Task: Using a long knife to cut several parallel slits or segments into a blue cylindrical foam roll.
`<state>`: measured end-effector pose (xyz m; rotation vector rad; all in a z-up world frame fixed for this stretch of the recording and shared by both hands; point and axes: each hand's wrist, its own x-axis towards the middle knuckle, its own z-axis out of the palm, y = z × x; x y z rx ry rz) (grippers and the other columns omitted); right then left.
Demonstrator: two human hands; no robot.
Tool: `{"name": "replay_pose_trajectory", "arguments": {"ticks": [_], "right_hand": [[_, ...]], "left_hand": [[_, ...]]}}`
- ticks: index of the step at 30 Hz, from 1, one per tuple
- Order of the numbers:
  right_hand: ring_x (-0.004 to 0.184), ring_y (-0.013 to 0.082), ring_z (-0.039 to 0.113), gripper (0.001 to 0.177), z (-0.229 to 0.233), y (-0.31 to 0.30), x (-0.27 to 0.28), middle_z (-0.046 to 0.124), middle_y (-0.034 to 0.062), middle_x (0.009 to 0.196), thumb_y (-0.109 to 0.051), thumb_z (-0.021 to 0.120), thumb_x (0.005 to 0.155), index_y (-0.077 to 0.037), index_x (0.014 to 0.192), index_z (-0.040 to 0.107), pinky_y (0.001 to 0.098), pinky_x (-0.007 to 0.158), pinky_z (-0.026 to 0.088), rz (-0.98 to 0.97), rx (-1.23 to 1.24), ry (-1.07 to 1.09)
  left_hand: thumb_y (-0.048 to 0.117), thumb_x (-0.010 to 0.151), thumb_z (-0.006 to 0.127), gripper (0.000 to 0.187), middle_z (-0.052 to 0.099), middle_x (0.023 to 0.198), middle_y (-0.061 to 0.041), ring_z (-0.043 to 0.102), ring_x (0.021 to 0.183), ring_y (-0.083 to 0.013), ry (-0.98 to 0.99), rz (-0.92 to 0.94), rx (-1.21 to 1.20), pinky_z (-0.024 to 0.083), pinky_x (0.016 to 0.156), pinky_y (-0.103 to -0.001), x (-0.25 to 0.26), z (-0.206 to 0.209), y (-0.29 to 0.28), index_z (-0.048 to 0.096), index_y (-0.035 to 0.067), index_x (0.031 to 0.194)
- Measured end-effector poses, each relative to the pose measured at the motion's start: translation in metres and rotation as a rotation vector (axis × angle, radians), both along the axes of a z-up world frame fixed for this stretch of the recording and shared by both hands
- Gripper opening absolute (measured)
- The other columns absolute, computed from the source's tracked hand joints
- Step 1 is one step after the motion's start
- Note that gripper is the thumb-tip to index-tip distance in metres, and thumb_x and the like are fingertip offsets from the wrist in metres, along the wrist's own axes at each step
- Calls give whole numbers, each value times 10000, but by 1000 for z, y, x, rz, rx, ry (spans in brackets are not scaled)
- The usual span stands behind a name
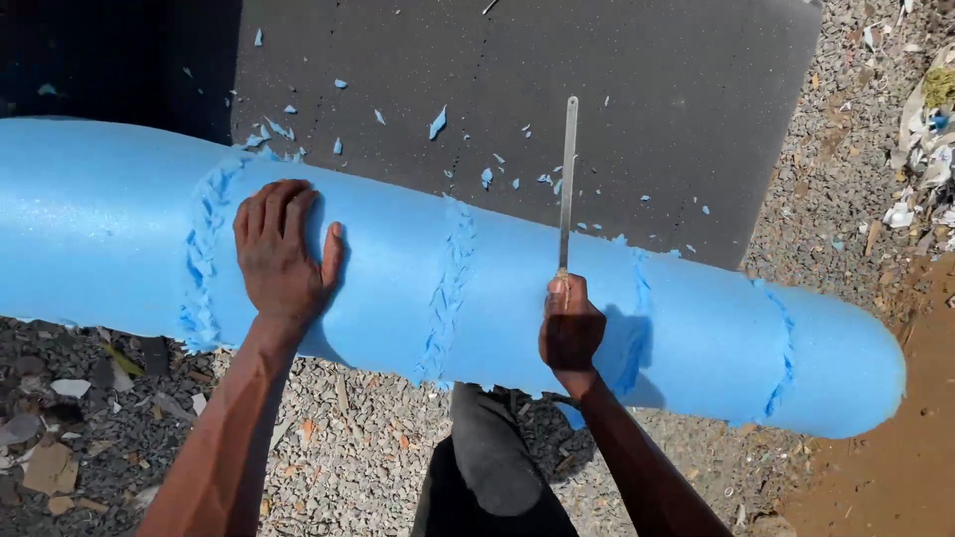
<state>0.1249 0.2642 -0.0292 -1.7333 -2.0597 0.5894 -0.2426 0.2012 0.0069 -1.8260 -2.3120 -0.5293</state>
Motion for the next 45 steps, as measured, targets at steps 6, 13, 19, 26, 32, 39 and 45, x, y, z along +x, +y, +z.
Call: {"name": "replay_pose_trajectory", "arguments": {"ticks": [6,13,19,26,32,39,45], "right_hand": [[556,324,694,263,8,5,-6,665,103,577,-308,487,1093,-168,905,606,415,603,570,-46,-212,-27],[458,136,444,359,-13,-3,2,545,-32,614,-301,365,1121,-112,935,608,314,441,349,53,-121,-62],[428,147,455,368,-21,-2,-5,549,-42,576,-340,357,1097,-131,955,625,317,413,361,-5,-203,-90],[416,157,454,371,-21,-3,-13,516,-47,531,-302,372,1086,-148,862,625,321,425,338,-22,-98,-98],[460,220,623,291,17,4,-20,689,10,594,-363,453,1059,-179,1042,677,360,450,464,-126,-387,-323],[530,135,658,464,93,123,-116,717,-11,699,-369,403,1041,-200,1382,668,321,544,526,-117,-717,-212],[488,207,574,467,44,185,-169,679,69,541,-292,427,1013,-356,1428,630,402,537,467,124,-849,-526]], "left_hand": [[475,1004,448,449,620,1308,-71,549,1329,-296,-77,57,-95,364,1158,-483,-8,-13,-1,618,146,1258],[422,1035,436,443,620,1316,-110,587,1263,-331,-213,99,-74,383,1091,-480,3,14,19,634,65,1207],[431,1034,415,445,646,1281,-129,614,1221,-332,-178,101,-81,384,1072,-464,-2,8,29,629,64,1168],[454,1028,389,449,638,1306,-94,587,1262,-316,-186,128,-125,347,1095,-450,-3,-5,20,615,92,1168],[432,1024,477,400,632,1317,-90,580,1257,-324,-268,156,-212,347,1105,-472,-3,38,34,636,81,1134],[270,967,697,308,592,726,-57,615,673,-306,-604,52,-479,460,532,-462,-19,-106,178,594,125,716],[316,1011,680,382,716,1302,-54,688,1201,-208,-290,-221,-1598,588,904,-334,35,-258,254,684,112,1333]]}}
